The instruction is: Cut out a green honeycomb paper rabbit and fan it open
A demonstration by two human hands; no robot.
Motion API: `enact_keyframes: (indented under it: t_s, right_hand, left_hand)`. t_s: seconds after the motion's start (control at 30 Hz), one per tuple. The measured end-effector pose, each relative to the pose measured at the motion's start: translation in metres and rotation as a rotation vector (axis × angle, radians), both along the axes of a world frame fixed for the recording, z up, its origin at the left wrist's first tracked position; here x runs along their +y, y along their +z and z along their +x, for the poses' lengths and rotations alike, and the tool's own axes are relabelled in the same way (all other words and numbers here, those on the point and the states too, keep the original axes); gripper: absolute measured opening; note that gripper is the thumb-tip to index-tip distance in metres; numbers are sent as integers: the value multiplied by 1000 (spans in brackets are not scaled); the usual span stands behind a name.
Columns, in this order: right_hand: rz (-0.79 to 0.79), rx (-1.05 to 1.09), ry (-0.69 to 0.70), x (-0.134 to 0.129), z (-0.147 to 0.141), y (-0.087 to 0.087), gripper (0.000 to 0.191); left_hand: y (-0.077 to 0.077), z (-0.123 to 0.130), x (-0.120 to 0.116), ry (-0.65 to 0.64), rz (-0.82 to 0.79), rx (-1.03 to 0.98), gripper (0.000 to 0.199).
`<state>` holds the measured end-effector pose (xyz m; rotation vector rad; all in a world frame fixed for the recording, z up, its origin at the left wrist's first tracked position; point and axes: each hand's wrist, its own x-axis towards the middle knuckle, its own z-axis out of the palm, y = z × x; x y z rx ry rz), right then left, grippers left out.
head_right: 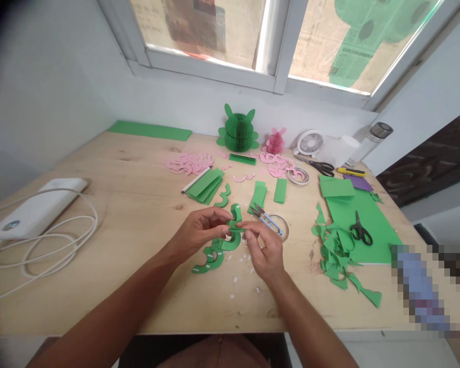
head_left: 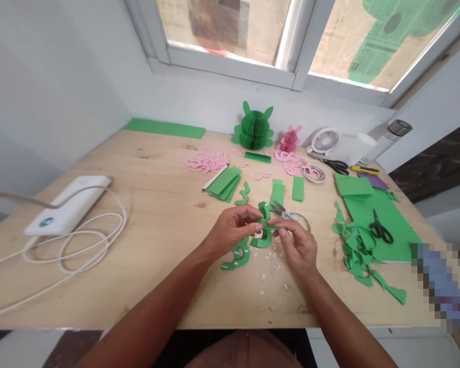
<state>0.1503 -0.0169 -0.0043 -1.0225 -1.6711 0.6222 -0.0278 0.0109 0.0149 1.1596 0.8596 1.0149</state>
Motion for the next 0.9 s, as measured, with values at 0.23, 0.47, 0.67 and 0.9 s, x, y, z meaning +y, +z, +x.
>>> enact_keyframes:
  t_s: [0.23, 0.47, 0.67, 0.9]
  right_hand:
    - [16, -31, -7, 0, 0, 4, 14]
    - [6, -9, 2, 1, 0, 1, 15]
    - [27, -12, 11, 1, 0, 1, 15]
    - [27, -47, 6, 0, 0, 2, 14]
  left_hand:
    - [0, 0, 0, -2, -3, -5, 27]
    - [-1, 0, 0, 2, -3, -14, 26]
    - [0, 0, 0, -9, -22, -33, 27]
    - [1, -1, 0, -39, -52, -68, 28]
